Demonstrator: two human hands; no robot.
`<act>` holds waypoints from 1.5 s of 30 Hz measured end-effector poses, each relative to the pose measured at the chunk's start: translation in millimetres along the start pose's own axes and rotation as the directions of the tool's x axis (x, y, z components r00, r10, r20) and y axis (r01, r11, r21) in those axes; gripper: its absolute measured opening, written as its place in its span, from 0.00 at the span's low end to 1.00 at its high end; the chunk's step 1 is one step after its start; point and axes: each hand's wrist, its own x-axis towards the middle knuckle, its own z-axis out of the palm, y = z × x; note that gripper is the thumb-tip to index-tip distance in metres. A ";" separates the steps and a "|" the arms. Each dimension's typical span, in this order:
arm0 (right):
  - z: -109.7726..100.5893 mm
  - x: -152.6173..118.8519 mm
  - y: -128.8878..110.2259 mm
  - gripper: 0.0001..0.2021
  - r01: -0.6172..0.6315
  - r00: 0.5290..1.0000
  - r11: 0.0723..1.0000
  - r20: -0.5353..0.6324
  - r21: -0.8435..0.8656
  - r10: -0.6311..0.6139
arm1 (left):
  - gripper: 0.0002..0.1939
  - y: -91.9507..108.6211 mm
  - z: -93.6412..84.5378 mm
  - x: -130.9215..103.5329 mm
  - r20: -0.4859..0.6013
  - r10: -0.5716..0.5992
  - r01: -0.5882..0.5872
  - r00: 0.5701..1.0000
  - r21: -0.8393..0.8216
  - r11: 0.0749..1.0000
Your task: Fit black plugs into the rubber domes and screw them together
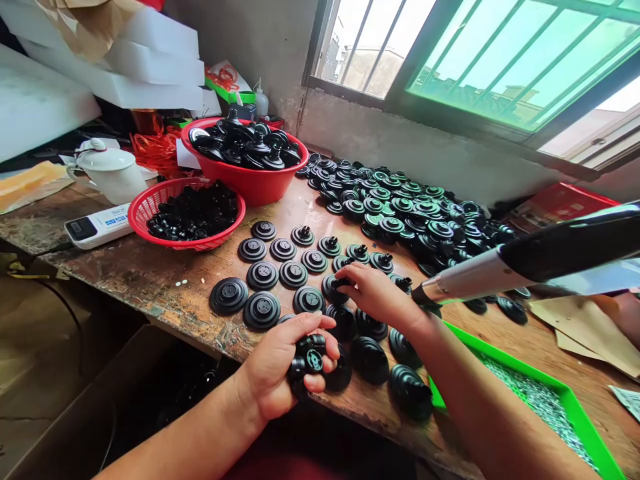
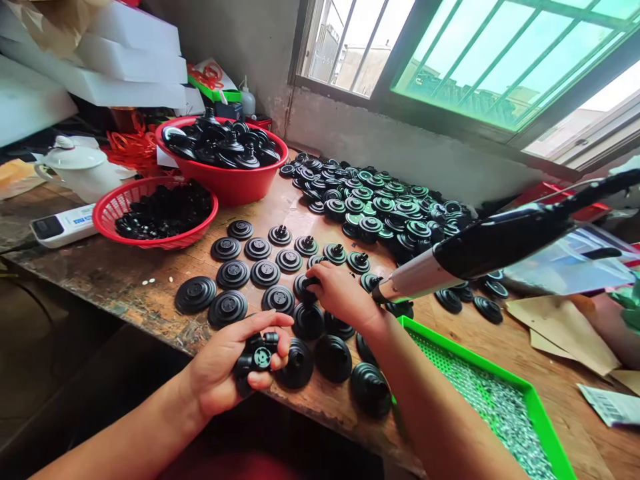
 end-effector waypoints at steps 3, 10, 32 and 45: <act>-1.7 4.0 -3.8 0.06 0.006 0.999 0.995 0.045 -0.096 -0.001 | 0.11 -0.5 -0.8 -0.9 0.001 -0.006 0.006 1.000 -0.012 1.000; -2.7 10.1 -2.9 0.11 0.008 0.997 0.983 0.071 -0.181 0.005 | 0.11 5.9 0.2 -2.2 0.017 -0.039 0.040 0.999 -0.060 0.997; -38.4 5.6 -42.9 0.08 0.276 0.926 0.791 0.070 0.546 -0.372 | 0.12 36.2 14.6 16.9 0.092 0.088 -0.090 0.992 0.021 0.996; -38.5 23.6 -41.3 0.15 0.264 0.910 0.749 0.101 0.608 -0.403 | 0.06 42.5 11.3 20.6 0.053 0.258 -0.262 0.965 0.073 0.962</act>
